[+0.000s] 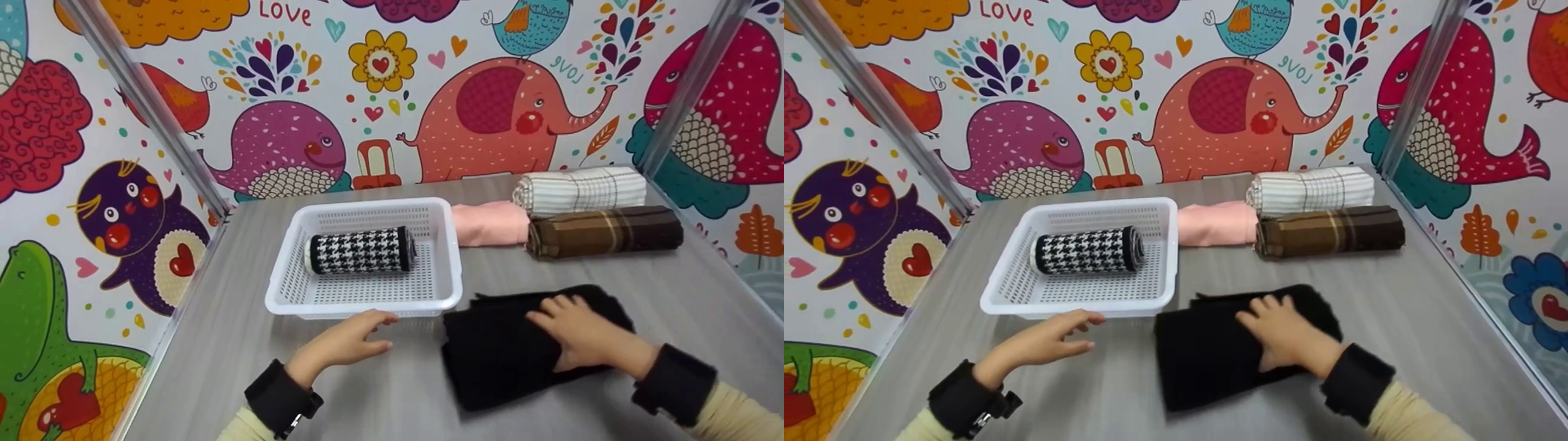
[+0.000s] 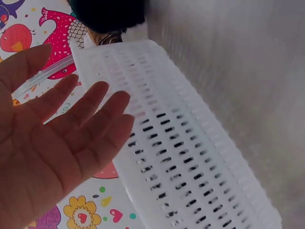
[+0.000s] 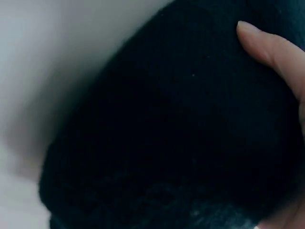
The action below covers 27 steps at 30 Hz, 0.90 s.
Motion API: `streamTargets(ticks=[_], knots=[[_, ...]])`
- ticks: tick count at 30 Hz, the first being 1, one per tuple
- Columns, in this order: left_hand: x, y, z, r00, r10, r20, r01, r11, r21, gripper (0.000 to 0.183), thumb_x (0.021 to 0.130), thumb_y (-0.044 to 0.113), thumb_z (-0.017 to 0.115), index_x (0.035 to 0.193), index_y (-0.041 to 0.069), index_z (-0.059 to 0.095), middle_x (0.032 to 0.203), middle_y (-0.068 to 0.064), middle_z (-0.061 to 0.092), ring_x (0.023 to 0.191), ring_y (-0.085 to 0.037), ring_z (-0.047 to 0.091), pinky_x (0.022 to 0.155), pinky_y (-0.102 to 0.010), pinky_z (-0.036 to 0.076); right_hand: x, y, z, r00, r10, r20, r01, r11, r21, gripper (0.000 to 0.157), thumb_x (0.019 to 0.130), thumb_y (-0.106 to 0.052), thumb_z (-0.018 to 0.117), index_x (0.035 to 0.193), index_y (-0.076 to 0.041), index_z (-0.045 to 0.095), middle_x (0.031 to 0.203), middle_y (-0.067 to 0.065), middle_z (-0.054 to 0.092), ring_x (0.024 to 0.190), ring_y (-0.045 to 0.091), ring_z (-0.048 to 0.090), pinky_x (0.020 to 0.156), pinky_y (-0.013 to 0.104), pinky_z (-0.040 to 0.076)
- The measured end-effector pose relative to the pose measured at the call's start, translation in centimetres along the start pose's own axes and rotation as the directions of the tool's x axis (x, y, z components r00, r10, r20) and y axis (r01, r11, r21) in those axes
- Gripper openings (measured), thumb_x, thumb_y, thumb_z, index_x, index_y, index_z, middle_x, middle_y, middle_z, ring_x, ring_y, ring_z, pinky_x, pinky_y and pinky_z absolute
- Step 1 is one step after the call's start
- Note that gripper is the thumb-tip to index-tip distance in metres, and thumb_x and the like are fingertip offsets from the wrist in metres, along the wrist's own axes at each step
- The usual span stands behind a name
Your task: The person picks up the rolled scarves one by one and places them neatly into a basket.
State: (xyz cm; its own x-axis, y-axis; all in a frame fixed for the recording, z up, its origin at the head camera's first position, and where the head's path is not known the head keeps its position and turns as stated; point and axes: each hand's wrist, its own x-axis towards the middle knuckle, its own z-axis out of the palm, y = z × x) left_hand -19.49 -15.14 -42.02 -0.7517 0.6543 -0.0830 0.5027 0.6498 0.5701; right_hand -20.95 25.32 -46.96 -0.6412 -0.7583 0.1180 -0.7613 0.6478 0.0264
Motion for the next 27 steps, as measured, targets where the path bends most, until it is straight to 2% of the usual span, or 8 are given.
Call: streamTargets(ticks=[6, 10, 13, 15, 17, 20, 23, 27], knots=[[0.6, 1.6, 1.7, 1.000, 0.020, 0.004, -0.020, 0.998, 0.054, 0.067, 0.082, 0.040, 0.063, 0.136, 0.007, 0.040, 0.136, -0.010, 0.045, 0.124, -0.024, 0.042, 0.104, -0.040, 0.033, 3.6, -5.3, 0.9, 0.999, -0.048, -0.010, 0.047, 0.995, -0.090, 0.087, 0.044, -0.055, 0.079, 0.112, -0.005, 0.056, 0.093, 0.010, 0.050, 0.081, 0.028, 0.048, 0.058, 0.040, 0.037], [1.1, 1.8, 3.2, 0.998, 0.059, 0.026, -0.063, 0.974, 0.217, 0.080, 0.073, 0.045, 0.070, 0.137, 0.008, 0.039, 0.135, -0.009, 0.045, 0.123, -0.024, 0.044, 0.103, -0.039, 0.034, 6.0, -8.3, 1.2, 0.999, -0.039, 0.004, 0.039, 0.987, -0.153, 0.088, 0.047, -0.063, 0.074, 0.111, -0.006, 0.056, 0.092, 0.010, 0.052, 0.079, 0.027, 0.049, 0.057, 0.039, 0.038], [1.2, 1.0, 4.2, 0.999, 0.044, 0.023, -0.049, 0.945, 0.324, 0.082, 0.069, 0.044, 0.074, 0.136, 0.010, 0.041, 0.131, -0.009, 0.047, 0.116, -0.027, 0.048, 0.096, -0.039, 0.041, 7.2, -9.4, 1.0, 0.998, -0.027, 0.053, 0.034, 0.991, -0.129, 0.091, 0.052, -0.066, 0.071, 0.118, -0.006, 0.053, 0.096, 0.011, 0.052, 0.083, 0.027, 0.050, 0.059, 0.041, 0.041], [1.2, 0.3, 4.8, 1.000, 0.013, 0.004, -0.014, 0.946, 0.324, 0.083, 0.067, 0.042, 0.075, 0.136, 0.012, 0.040, 0.129, -0.010, 0.047, 0.112, -0.029, 0.050, 0.089, -0.040, 0.045, 7.1, -9.1, 0.7, 0.996, -0.023, 0.087, 0.028, 0.998, -0.052, 0.093, 0.055, -0.065, 0.071, 0.125, -0.007, 0.048, 0.103, 0.011, 0.051, 0.091, 0.028, 0.050, 0.067, 0.045, 0.043], [0.9, -0.6, 5.4, 0.999, -0.026, -0.019, 0.030, 0.961, 0.273, 0.084, 0.066, 0.040, 0.076, 0.137, 0.015, 0.039, 0.129, -0.011, 0.047, 0.110, -0.030, 0.050, 0.085, -0.042, 0.047, 6.3, -8.0, 0.4, 0.993, -0.035, 0.114, 0.029, 0.998, 0.058, 0.097, 0.057, -0.061, 0.073, 0.132, -0.009, 0.042, 0.114, 0.012, 0.049, 0.101, 0.031, 0.048, 0.075, 0.052, 0.043], [0.2, -1.6, 6.2, 0.998, -0.050, -0.043, 0.057, 0.980, 0.189, 0.088, 0.065, 0.038, 0.076, 0.139, 0.017, 0.035, 0.131, -0.012, 0.045, 0.112, -0.032, 0.049, 0.085, -0.045, 0.046, 4.3, -5.4, 0.0, 0.987, -0.050, 0.151, 0.013, 0.972, 0.235, 0.101, 0.058, -0.055, 0.076, 0.140, -0.014, 0.034, 0.131, 0.014, 0.042, 0.116, 0.036, 0.042, 0.086, 0.061, 0.036], [-0.2, -2.3, 6.8, 0.998, -0.051, -0.043, 0.056, 0.990, 0.127, 0.095, 0.064, 0.039, 0.079, 0.142, 0.018, 0.029, 0.136, -0.015, 0.040, 0.117, -0.036, 0.045, 0.089, -0.050, 0.043, 2.3, -2.9, 0.0, 0.984, -0.069, 0.165, -0.002, 0.917, 0.398, 0.100, 0.061, -0.052, 0.076, 0.143, -0.016, 0.030, 0.142, 0.017, 0.033, 0.123, 0.040, 0.035, 0.089, 0.061, 0.035], [-0.1, -2.7, 7.3, 0.997, -0.074, -0.002, 0.074, 0.997, 0.035, 0.110, 0.058, 0.042, 0.083, 0.145, 0.023, 0.018, 0.141, -0.022, 0.029, 0.122, -0.043, 0.038, 0.091, -0.055, 0.040, 1.0, -0.7, 1.0, 0.985, -0.077, 0.157, -0.033, 0.800, 0.599, 0.100, 0.064, -0.044, 0.077, 0.145, -0.014, 0.025, 0.146, 0.023, 0.021, 0.128, 0.044, 0.026, 0.092, 0.058, 0.035]])
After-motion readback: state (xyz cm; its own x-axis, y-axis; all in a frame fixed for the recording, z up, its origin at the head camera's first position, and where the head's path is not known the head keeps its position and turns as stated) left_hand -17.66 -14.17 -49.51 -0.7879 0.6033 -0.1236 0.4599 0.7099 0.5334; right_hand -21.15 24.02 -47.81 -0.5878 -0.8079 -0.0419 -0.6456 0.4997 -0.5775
